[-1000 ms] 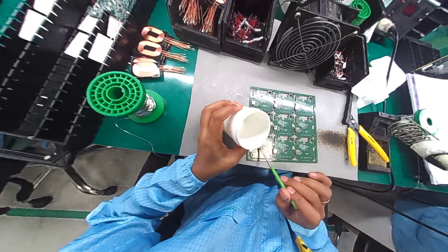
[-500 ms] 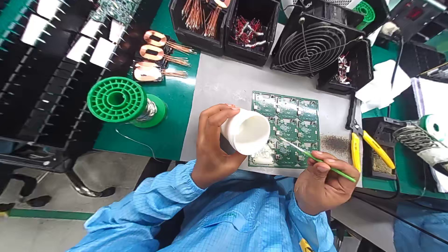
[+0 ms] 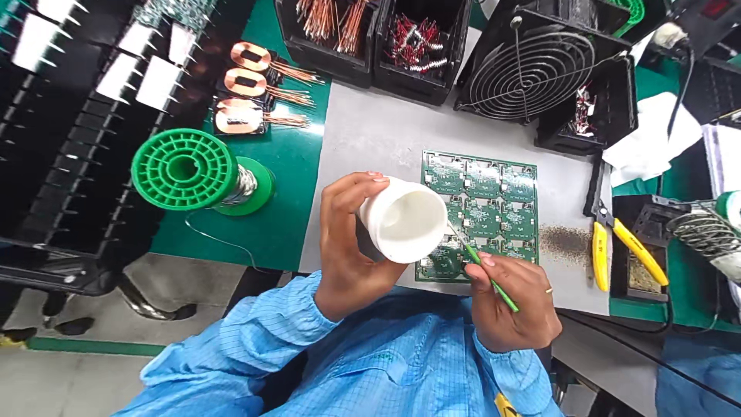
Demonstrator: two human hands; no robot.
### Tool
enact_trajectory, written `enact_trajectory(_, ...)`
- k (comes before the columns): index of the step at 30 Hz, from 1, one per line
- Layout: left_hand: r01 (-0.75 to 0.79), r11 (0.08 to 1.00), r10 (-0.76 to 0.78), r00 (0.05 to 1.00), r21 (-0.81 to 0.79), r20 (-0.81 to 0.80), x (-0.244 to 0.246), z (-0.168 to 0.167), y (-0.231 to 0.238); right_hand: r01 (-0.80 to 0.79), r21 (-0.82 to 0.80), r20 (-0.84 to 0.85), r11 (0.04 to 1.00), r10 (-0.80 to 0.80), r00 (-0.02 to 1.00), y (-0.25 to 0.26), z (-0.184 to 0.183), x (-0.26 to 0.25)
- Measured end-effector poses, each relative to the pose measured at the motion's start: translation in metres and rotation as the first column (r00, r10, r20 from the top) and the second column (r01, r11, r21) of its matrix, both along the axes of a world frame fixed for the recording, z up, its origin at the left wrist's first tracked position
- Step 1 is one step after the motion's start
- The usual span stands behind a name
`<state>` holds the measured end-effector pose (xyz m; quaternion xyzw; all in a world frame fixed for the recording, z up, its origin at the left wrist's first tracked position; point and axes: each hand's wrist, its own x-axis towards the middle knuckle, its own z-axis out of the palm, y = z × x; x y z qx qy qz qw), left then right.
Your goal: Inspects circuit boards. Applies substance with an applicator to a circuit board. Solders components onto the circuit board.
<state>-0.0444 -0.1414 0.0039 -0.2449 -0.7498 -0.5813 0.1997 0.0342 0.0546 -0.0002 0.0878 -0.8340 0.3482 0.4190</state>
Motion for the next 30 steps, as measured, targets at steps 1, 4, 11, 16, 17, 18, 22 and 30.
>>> enact_trajectory(1,0.0,1.0,0.0,1.0,0.002,-0.001,0.0,0.0,0.0,0.0,0.019,0.009,1.0,0.0,1.0,-0.001,0.0,-0.001)
enact_trajectory(4,0.003,1.0,-0.003,1.0,0.007,-0.005,0.0,-0.001,0.0,0.028,0.084,0.02,0.996,-0.03,0.999,-0.005,0.001,-0.003)
enact_trajectory(11,-0.001,1.0,0.001,1.0,0.012,0.008,0.001,-0.001,0.001,0.04,0.118,0.039,0.992,-0.045,0.998,-0.007,0.004,-0.002)
enact_trajectory(16,-0.001,1.0,0.001,1.0,0.008,0.0,0.0,-0.002,0.0,0.091,0.122,0.018,0.988,-0.094,0.995,-0.007,0.004,-0.009)
enact_trajectory(17,0.0,1.0,0.0,1.0,0.007,-0.003,0.0,-0.003,0.0,0.076,0.121,0.03,0.99,-0.08,0.996,-0.008,0.005,-0.008)
enact_trajectory(18,0.0,1.0,0.0,1.0,0.009,-0.003,0.0,-0.003,0.001,0.051,0.123,0.045,0.991,-0.056,0.997,-0.009,0.007,-0.007)
enact_trajectory(22,0.002,1.0,-0.002,1.0,0.007,-0.005,0.0,-0.002,0.001,0.095,0.123,0.024,0.988,-0.098,0.995,-0.007,0.006,-0.01)
enact_trajectory(30,0.0,1.0,0.0,1.0,0.026,0.001,0.001,-0.003,0.002,0.095,0.105,0.01,0.99,-0.096,0.995,-0.005,0.008,-0.012)
